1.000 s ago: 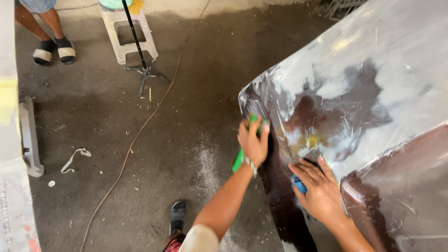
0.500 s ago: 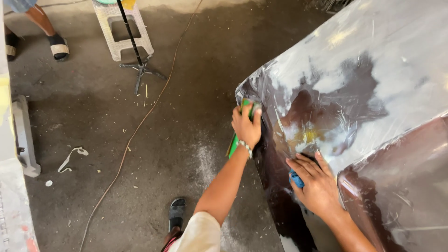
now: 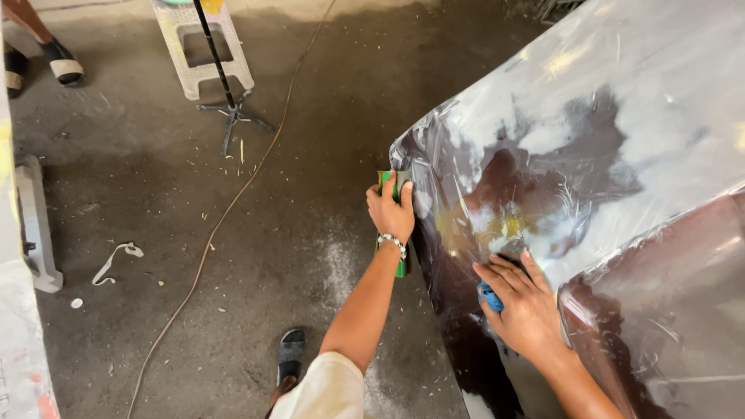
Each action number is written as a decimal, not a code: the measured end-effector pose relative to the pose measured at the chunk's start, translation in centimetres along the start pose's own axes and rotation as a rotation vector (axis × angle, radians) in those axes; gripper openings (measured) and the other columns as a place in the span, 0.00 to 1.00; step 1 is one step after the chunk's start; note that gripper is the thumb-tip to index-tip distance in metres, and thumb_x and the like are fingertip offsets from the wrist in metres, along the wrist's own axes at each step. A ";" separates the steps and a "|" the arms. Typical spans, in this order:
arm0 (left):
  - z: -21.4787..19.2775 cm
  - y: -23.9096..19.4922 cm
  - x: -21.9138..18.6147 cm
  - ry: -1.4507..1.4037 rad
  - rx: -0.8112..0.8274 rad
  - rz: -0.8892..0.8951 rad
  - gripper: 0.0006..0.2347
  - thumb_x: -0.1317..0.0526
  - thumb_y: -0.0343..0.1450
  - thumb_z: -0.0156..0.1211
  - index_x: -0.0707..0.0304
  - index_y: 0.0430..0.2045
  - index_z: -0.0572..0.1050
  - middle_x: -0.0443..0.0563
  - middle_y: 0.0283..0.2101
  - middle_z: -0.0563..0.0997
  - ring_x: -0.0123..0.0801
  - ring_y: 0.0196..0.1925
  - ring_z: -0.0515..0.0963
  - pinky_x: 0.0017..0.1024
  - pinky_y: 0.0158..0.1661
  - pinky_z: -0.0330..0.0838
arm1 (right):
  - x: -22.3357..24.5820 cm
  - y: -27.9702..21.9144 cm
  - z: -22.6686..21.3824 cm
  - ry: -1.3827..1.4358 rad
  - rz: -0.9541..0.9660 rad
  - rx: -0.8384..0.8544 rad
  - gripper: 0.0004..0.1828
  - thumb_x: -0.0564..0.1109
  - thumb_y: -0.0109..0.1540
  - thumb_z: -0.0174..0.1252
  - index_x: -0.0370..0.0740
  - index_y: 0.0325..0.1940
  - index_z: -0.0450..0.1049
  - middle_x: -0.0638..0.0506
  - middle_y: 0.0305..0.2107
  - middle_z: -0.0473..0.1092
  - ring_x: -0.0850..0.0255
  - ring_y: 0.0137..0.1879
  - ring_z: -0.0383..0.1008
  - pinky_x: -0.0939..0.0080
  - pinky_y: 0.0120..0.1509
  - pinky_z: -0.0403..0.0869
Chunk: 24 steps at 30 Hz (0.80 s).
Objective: The person sands a large, dark-colored car part, likely a hood, using a green sanding block and a blue cloth. They repeatedly rub the surface to smooth it, occasionally dipping the tools into a bucket of water to clean them before resuming the sanding process.
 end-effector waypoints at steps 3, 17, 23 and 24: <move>-1.0 -2.8 -0.7 0.035 -0.017 0.090 0.18 0.49 0.75 0.60 0.55 0.56 0.77 0.69 0.55 0.70 0.61 0.57 0.71 0.50 0.57 0.66 | -0.1 -0.4 0.2 0.001 0.003 -0.009 0.24 0.45 0.56 0.62 0.43 0.57 0.76 0.47 0.51 0.76 0.57 0.64 0.72 0.45 0.78 0.56; -1.3 -3.2 -1.8 0.024 0.017 0.064 0.20 0.48 0.74 0.59 0.54 0.59 0.75 0.70 0.57 0.69 0.62 0.57 0.70 0.52 0.55 0.65 | -0.1 -0.2 0.2 0.003 -0.012 -0.005 0.25 0.44 0.55 0.62 0.43 0.57 0.76 0.47 0.51 0.76 0.57 0.64 0.71 0.45 0.78 0.56; -4.1 -10.3 -2.8 -0.094 0.146 0.263 0.20 0.53 0.73 0.61 0.56 0.60 0.74 0.72 0.63 0.67 0.64 0.65 0.66 0.52 0.62 0.60 | -0.4 0.0 0.6 -0.002 -0.011 -0.009 0.24 0.45 0.56 0.62 0.43 0.57 0.76 0.47 0.50 0.76 0.57 0.64 0.72 0.45 0.78 0.56; -4.0 -9.7 -2.8 -0.084 0.142 0.273 0.20 0.53 0.73 0.61 0.56 0.60 0.75 0.74 0.63 0.66 0.65 0.65 0.66 0.52 0.62 0.60 | -0.3 -0.4 0.5 -0.004 -0.022 0.001 0.24 0.45 0.56 0.62 0.43 0.57 0.76 0.47 0.50 0.76 0.57 0.63 0.72 0.45 0.78 0.56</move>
Point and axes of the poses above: each hand's wrist, its own y-axis towards the middle knuckle, its own z-axis out of the palm, x = y × z, the point moved 4 cm from there along y, towards the middle knuckle
